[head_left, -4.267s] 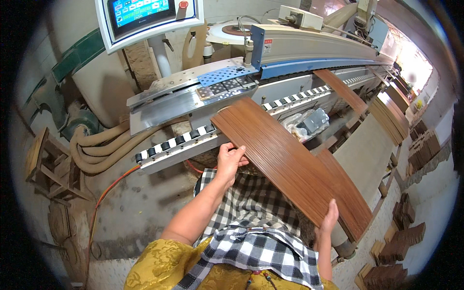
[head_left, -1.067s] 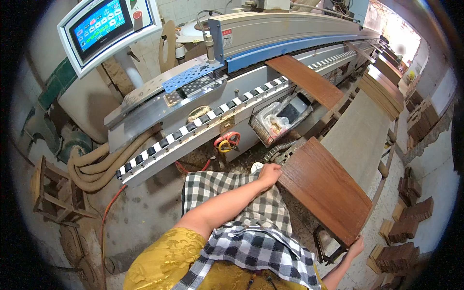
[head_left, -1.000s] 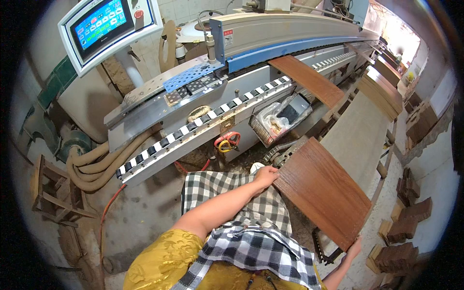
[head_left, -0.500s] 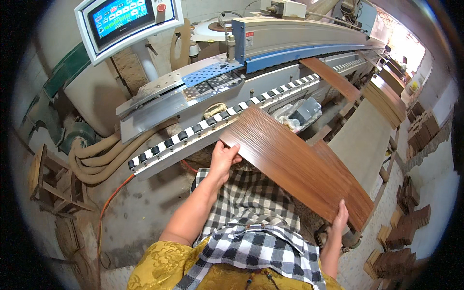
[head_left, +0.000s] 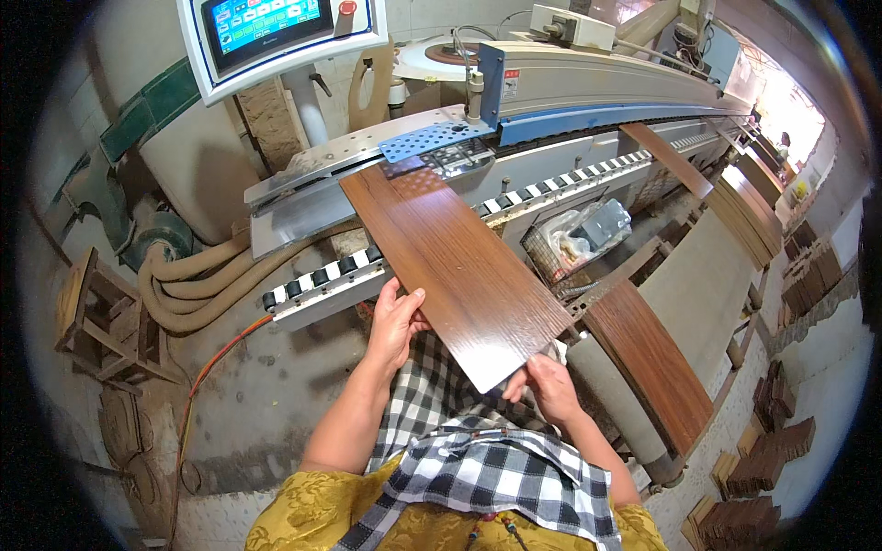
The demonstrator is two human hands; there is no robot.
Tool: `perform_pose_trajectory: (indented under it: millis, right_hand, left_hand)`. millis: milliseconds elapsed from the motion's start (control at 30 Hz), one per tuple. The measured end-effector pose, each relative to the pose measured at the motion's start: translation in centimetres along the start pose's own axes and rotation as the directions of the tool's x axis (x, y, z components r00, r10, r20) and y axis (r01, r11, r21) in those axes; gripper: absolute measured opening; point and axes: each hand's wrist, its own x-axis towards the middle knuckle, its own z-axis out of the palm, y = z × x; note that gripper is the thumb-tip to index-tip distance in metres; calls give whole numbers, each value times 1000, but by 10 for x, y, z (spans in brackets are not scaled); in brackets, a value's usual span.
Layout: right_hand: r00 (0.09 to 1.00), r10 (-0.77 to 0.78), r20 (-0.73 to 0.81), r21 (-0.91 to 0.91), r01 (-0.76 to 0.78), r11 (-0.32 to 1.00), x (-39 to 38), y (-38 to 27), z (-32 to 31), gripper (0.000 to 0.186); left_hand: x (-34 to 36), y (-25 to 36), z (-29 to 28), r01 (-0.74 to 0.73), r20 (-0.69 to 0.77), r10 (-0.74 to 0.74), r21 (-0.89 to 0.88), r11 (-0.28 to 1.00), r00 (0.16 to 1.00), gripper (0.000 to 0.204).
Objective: The person feeds rectangular wooden planks into a large industrial planer machine one at a time. They guide each plank through the machine, retrieve it from the output side, and stack it with other finished planks. The process is repeated for multiple planks.
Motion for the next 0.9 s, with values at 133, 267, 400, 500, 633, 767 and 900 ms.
perform_pose_trajectory:
  millis: [133, 267, 400, 500, 633, 767, 900]
  right_hand:
    - [995, 29, 99, -64, -22, 998, 20, -3, 20, 42]
    - [991, 46, 125, -41, -41, 998, 28, 2, 33, 42]
    - [998, 50, 26, -37, -49, 998, 17, 9, 16, 44]
    - [980, 124, -157, -118, -143, 983, -9, 27, -14, 43]
    - [887, 175, -426, -290, -318, 903, -51, 67, -36, 38]
    - [861, 70, -504, -355, -281, 892, -63, 91, -33, 29]
    - [872, -38, -488, -484, -235, 843, -58, 96, -30, 25]
  left_hand:
    - [-11, 7, -9, -49, -24, 50, 33, 998, 998, 44]
    - [-13, 10, -17, -129, -59, 131, 36, 991, 990, 55]
    - [-9, 8, -23, -136, -51, 139, 50, 989, 989, 62]
    - [-11, 11, -26, -98, -29, 101, 78, 992, 994, 61]
    - [-11, 14, -25, -86, -12, 87, 79, 993, 996, 58]
    - [-6, 10, -26, -93, -18, 95, 95, 991, 995, 58]
    - [-4, 11, -17, -53, 39, 50, 75, 996, 998, 61]
